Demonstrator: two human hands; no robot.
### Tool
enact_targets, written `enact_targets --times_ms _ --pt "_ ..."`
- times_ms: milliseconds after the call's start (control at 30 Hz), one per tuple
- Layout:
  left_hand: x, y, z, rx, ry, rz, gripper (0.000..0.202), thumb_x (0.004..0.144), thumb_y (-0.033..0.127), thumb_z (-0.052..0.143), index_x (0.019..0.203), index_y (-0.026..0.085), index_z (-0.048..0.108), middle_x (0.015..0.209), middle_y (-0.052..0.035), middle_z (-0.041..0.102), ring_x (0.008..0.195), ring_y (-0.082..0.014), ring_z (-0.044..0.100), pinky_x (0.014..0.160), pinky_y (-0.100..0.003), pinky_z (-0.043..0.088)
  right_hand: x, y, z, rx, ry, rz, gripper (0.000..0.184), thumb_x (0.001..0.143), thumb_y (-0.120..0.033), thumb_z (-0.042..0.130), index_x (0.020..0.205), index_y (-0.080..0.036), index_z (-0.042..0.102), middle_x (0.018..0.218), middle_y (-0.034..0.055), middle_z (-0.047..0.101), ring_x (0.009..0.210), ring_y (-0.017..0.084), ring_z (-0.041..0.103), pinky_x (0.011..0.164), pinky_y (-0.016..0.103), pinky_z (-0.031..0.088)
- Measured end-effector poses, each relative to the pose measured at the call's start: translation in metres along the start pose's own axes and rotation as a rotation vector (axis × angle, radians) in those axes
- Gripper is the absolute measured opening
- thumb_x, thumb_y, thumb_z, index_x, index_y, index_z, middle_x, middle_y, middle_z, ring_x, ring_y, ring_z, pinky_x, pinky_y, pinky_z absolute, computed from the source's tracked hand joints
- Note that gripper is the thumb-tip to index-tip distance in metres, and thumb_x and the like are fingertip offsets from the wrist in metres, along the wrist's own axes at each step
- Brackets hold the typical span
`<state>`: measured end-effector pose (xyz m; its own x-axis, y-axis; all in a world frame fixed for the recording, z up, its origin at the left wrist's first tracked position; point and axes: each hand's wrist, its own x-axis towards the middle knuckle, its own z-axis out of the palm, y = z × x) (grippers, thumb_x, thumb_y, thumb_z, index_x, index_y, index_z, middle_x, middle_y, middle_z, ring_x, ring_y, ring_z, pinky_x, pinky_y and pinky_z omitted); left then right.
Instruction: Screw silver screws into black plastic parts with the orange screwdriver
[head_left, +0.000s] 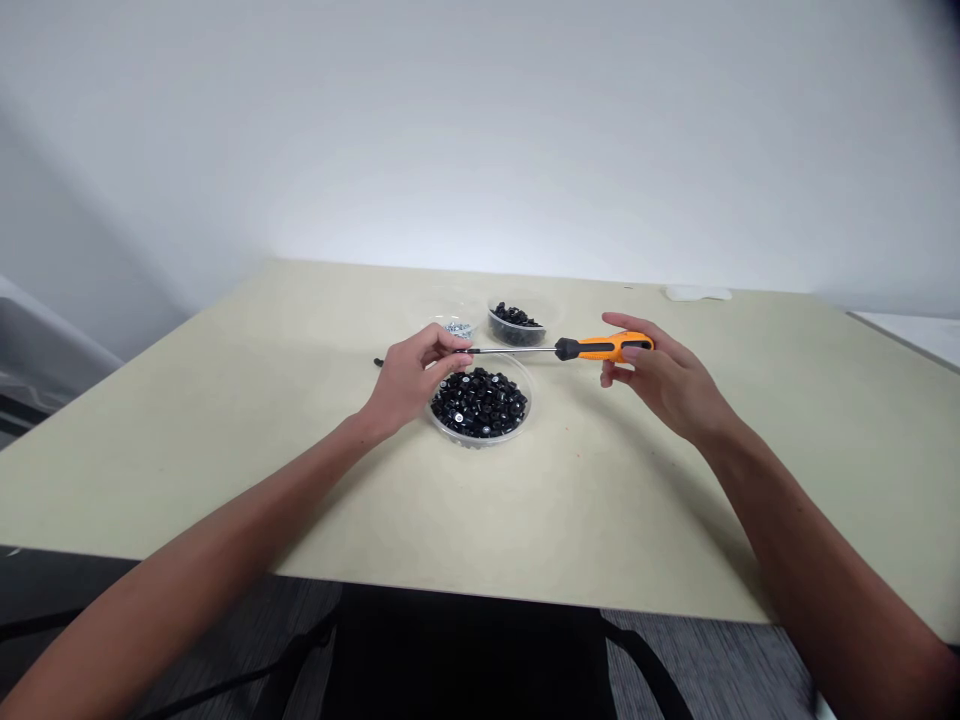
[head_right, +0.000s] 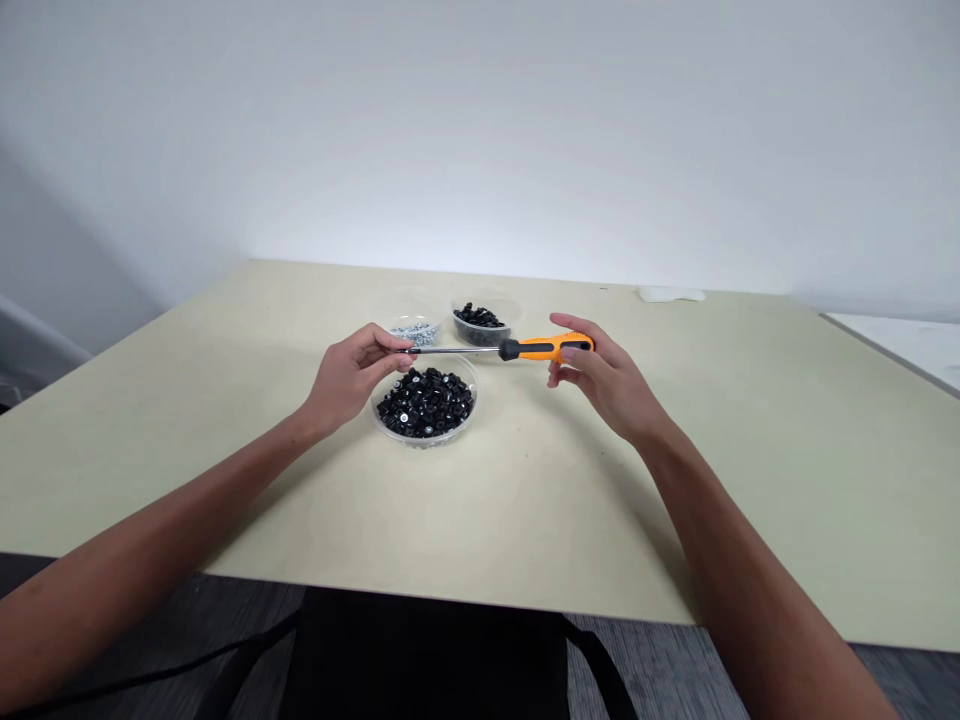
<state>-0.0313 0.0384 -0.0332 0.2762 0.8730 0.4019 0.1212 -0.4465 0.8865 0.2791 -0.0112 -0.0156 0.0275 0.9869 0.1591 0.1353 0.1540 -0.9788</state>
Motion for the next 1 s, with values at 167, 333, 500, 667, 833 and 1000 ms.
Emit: enact_targets --times_ms 167,333,500,667,833,1000 --pt "-0.0004 0.0009 -0.0009 0.054 -0.02 0.014 0.012 0.084 0.032 0.071 0.087 0.021 0.067 0.097 -0.0041 0.076 0.088 -0.0193 0.072 0.084 -0.035 0.055 -0.0012 0.0023 0.0014 -0.18 0.093 0.041 0.039 0.095 -0.055 0.047 0.124 -0.032 0.06 0.067 -0.0015 0.05 0.058 0.016 0.048 0.055 0.032 0.048" --pt "0.0005 0.0016 -0.0027 0.036 0.01 0.009 0.011 0.085 0.031 0.07 0.086 0.021 0.065 0.099 -0.0037 0.076 0.086 -0.0185 0.072 0.082 -0.034 0.056 -0.0016 0.0025 0.0007 -0.057 -0.074 0.029 0.043 0.089 -0.045 0.062 0.13 -0.036 0.053 0.104 0.0017 0.062 0.09 0.02 0.059 0.079 0.038 0.056" --pt "0.0007 0.0035 -0.0029 0.093 0.011 0.063 0.01 0.085 0.029 0.071 0.084 0.021 0.065 0.098 -0.0027 0.076 0.09 -0.0193 0.072 0.085 -0.034 0.055 -0.0009 0.0017 0.0027 -0.145 0.037 0.042 0.039 0.092 -0.05 0.058 0.127 -0.035 0.055 0.078 -0.0022 0.056 0.066 0.015 0.056 0.075 0.038 0.054" --pt "0.0007 0.0044 -0.0034 0.075 0.006 0.053 0.009 0.087 0.029 0.069 0.086 0.021 0.065 0.097 -0.0026 0.076 0.087 -0.0179 0.072 0.084 -0.033 0.056 -0.0021 0.0015 0.0017 -0.165 -0.033 0.078 0.038 0.094 -0.053 0.051 0.126 -0.033 0.058 0.077 -0.0006 0.055 0.069 0.017 0.057 0.072 0.038 0.054" --pt "0.002 0.005 -0.0049 0.094 0.02 0.05 0.009 0.086 0.028 0.07 0.088 0.021 0.065 0.098 -0.0031 0.076 0.092 -0.019 0.072 0.084 -0.033 0.056 -0.0011 0.0037 -0.0003 -0.014 -0.117 0.065 0.041 0.088 -0.038 0.066 0.127 -0.036 0.054 0.099 0.0004 0.061 0.091 0.02 0.061 0.08 0.039 0.056" --pt "0.002 0.0063 -0.005 0.127 0.008 0.081 0.01 0.086 0.029 0.07 0.088 0.021 0.065 0.098 -0.003 0.076 0.089 -0.0187 0.072 0.083 -0.033 0.055 0.0007 0.0046 0.0009 -0.108 -0.006 0.077 0.034 0.095 -0.048 0.052 0.124 -0.032 0.056 0.065 -0.0037 0.054 0.054 0.015 0.052 0.058 0.033 0.049"
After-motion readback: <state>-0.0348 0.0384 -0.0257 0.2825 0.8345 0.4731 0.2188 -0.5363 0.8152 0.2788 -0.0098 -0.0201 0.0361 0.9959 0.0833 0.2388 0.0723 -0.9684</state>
